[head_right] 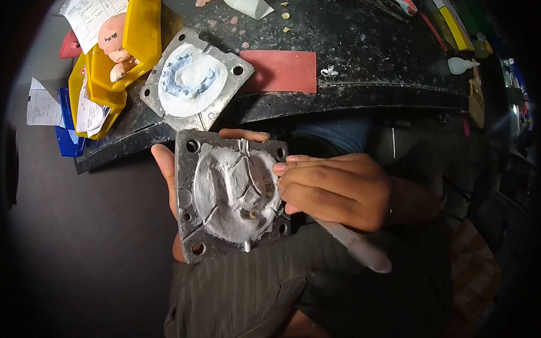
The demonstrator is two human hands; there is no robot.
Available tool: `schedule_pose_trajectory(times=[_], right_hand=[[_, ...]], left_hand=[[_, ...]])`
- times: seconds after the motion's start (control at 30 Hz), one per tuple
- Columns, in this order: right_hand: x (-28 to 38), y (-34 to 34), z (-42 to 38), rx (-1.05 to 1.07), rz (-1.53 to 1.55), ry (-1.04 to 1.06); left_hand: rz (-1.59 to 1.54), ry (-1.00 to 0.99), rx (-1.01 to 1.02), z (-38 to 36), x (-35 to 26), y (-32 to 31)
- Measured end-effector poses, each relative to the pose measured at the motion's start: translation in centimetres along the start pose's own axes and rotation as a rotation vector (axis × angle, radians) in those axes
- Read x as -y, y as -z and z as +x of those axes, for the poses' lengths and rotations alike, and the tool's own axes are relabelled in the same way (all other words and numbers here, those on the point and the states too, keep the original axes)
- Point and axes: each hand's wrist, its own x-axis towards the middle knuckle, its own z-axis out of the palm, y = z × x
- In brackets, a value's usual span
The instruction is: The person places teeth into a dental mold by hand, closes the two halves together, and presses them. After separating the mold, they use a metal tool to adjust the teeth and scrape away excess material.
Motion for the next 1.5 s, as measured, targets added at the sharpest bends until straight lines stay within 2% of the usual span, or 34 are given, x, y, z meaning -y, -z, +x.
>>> schedule_pose_trajectory(times=[0.3,0.43,0.73,0.8,0.87,1.0,1.07,1.3,1.37,1.4,1.5], right_hand=[[-0.2,-0.2,0.1,-0.005,0.014,0.0],[-0.2,-0.3,0.1,-0.035,0.072,-0.063],[-0.3,-0.7,-0.4,-0.112,0.104,-0.053],[-0.3,-0.5,-0.2,-0.076,0.079,-0.057],[-0.5,-0.7,-0.3,-0.054,0.055,-0.035],[-0.5,-1.1,-0.8,-0.057,0.08,-0.034],[-0.4,-1.6,-0.8,-0.18,0.109,-0.082],[-0.2,-1.3,-0.6,-0.089,0.084,-0.078],[-0.1,-1.6,-0.4,-0.201,0.101,-0.143],[-0.6,-2.1,-0.8,-0.229,0.102,-0.073],[-0.2,-1.6,-0.5,-0.12,0.081,-0.083]], left_hand=[[-0.064,-0.007,0.067,0.1,-0.2,0.1],[0.002,0.003,0.01,0.1,-0.1,0.3],[0.121,0.0,-0.008,0.1,0.1,0.0],[0.172,0.001,-0.019,0.2,0.2,0.0],[0.073,-0.064,0.065,0.2,0.4,0.5],[0.129,-0.058,0.068,0.2,0.5,0.7],[0.101,-0.068,0.095,0.3,0.4,0.1],[0.158,-0.081,0.035,0.2,0.5,0.5],[0.204,-0.09,0.059,0.2,0.5,0.3],[0.205,-0.091,0.061,0.2,0.6,0.3],[0.21,-0.111,-0.007,0.2,0.8,0.3]])
